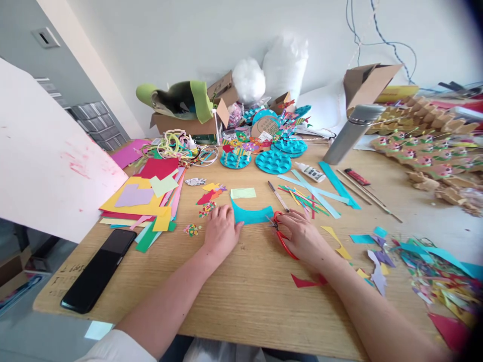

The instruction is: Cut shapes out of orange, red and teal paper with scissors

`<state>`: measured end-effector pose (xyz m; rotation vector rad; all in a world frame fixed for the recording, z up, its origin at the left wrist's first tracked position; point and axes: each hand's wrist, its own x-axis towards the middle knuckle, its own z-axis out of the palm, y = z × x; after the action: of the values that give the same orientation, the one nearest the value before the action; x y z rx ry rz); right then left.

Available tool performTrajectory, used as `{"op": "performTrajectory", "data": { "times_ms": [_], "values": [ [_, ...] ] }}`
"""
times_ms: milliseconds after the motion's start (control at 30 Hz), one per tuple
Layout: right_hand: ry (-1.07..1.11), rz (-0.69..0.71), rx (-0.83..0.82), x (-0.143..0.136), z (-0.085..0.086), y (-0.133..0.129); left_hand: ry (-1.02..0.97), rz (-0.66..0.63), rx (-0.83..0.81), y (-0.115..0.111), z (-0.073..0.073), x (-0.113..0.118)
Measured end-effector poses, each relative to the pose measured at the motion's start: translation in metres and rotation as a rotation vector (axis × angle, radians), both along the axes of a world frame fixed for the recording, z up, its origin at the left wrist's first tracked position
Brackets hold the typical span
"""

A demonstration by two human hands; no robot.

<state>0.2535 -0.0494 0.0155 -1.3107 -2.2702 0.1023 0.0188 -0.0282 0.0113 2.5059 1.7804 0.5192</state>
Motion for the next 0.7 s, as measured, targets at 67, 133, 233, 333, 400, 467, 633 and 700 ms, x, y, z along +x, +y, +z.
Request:
{"op": "performTrajectory", "data": {
  "times_ms": [67,133,233,333,400,467,633,700],
  "values": [
    [0.016,0.003,0.001,0.000,0.001,0.000,-0.023,-0.062,-0.014,0.000,-0.002,0.001],
    [0.027,0.006,0.002,-0.001,0.001,0.000,-0.093,-0.112,-0.026,-0.001,-0.003,0.003],
    [0.025,0.011,0.002,-0.001,0.002,0.000,-0.292,-0.130,-0.079,0.000,-0.004,0.006],
    [0.004,0.011,0.004,-0.002,0.001,-0.001,-0.594,-0.134,-0.186,0.004,-0.008,0.007],
    [-0.009,0.009,0.005,-0.002,0.000,-0.001,-0.820,-0.129,-0.308,0.008,-0.010,0.007],
    [-0.016,0.009,0.005,-0.002,-0.001,-0.001,-1.027,-0.086,-0.427,0.012,-0.011,0.008],
    [0.008,0.017,-0.002,-0.005,-0.002,-0.003,-1.473,0.068,-0.623,0.013,0.002,0.006],
    [0.015,0.025,-0.012,-0.007,-0.001,-0.004,-1.549,0.093,-0.696,0.012,0.005,0.006]
  ]
}}
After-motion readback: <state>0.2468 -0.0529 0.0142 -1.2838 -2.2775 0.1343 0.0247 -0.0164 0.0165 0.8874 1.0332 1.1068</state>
